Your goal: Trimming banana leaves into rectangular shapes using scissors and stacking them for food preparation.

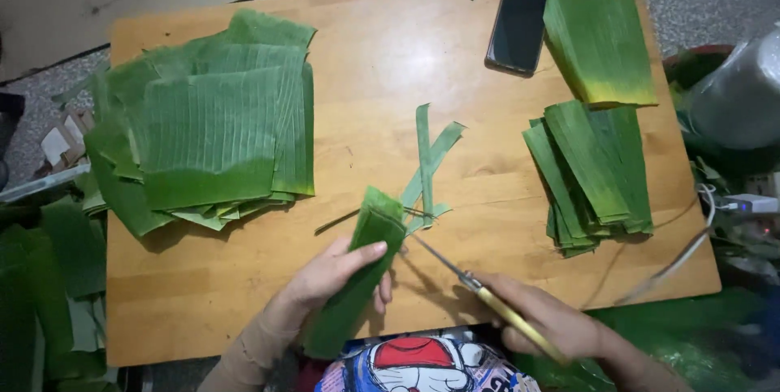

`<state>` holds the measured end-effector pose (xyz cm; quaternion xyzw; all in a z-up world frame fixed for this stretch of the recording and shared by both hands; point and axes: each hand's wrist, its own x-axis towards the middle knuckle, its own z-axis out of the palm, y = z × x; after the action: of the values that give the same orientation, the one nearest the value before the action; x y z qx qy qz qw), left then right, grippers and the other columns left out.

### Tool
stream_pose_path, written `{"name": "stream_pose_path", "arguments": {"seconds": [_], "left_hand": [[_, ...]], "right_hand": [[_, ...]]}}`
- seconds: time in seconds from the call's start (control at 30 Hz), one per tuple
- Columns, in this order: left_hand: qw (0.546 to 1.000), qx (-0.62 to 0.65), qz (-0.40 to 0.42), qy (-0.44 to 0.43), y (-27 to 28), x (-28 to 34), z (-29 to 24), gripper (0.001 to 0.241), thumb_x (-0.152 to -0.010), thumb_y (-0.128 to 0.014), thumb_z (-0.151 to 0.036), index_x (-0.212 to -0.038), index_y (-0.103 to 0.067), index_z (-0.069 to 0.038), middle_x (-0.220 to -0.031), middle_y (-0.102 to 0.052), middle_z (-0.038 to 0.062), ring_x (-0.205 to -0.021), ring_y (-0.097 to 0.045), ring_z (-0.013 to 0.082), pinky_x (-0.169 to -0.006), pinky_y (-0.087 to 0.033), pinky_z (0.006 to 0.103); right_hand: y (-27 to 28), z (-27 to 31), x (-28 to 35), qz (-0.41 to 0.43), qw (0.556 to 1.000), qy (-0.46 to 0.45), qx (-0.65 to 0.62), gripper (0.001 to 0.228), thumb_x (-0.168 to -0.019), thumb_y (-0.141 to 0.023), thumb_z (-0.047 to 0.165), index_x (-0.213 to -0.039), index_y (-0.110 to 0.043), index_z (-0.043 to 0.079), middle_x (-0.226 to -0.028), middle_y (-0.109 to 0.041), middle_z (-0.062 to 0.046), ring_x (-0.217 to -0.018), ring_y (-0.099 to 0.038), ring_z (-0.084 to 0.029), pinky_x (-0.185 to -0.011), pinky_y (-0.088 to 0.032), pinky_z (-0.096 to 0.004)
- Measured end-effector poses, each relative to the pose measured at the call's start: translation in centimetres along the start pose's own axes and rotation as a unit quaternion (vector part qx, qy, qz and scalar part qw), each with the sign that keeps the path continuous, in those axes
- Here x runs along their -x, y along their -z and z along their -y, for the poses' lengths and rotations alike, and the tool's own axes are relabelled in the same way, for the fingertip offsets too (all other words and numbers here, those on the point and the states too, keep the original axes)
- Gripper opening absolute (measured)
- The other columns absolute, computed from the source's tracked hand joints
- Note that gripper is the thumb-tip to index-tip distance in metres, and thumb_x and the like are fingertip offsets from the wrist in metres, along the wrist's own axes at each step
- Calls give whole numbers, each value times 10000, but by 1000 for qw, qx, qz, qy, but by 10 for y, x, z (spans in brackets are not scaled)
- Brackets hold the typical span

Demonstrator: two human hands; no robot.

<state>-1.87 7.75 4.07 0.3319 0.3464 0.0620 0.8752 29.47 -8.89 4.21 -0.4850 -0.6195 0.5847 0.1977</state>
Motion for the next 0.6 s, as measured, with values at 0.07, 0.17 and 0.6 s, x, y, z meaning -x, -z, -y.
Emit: {"name": "stream_pose_path", "arguments": {"seconds": [0.07, 0.17, 0.6], "left_hand": [[998, 0, 70, 7, -4, -2, 5, 380, -1046, -504, -197, -1311, -542, 73, -708, -678, 178, -580, -696, 278, -539, -621, 366], [992, 40, 106, 58, -11, -1, 15, 302, -1068, -486, -144, -1297, -437, 47, -753, -696, 243, -580, -702, 324, -523, -596, 347], [990, 51, 120, 58, -9, -6, 15, 322, -1077, -474, -169, -1265, -529, 86, -685, -665, 224, -519, -657, 287, -489, -573, 334]], "right_hand": [[2, 21, -5, 12, 999, 25, 33, 897, -747, -692, 379, -1532, -369, 87, -1197, -668, -89, -896, -675, -243, -724, -551, -371], [1, 42, -19, 5, 998, -28, 59, 924, -657, -730, 334, -1505, -433, 121, -1065, -680, -71, -802, -667, -238, -652, -530, -378], [-21, 18, -20, -104, 992, -19, -65, 419, -796, -864, 186, -1173, -751, 41, -625, -743, 14, -464, -577, -99, -414, -426, -261]]}}
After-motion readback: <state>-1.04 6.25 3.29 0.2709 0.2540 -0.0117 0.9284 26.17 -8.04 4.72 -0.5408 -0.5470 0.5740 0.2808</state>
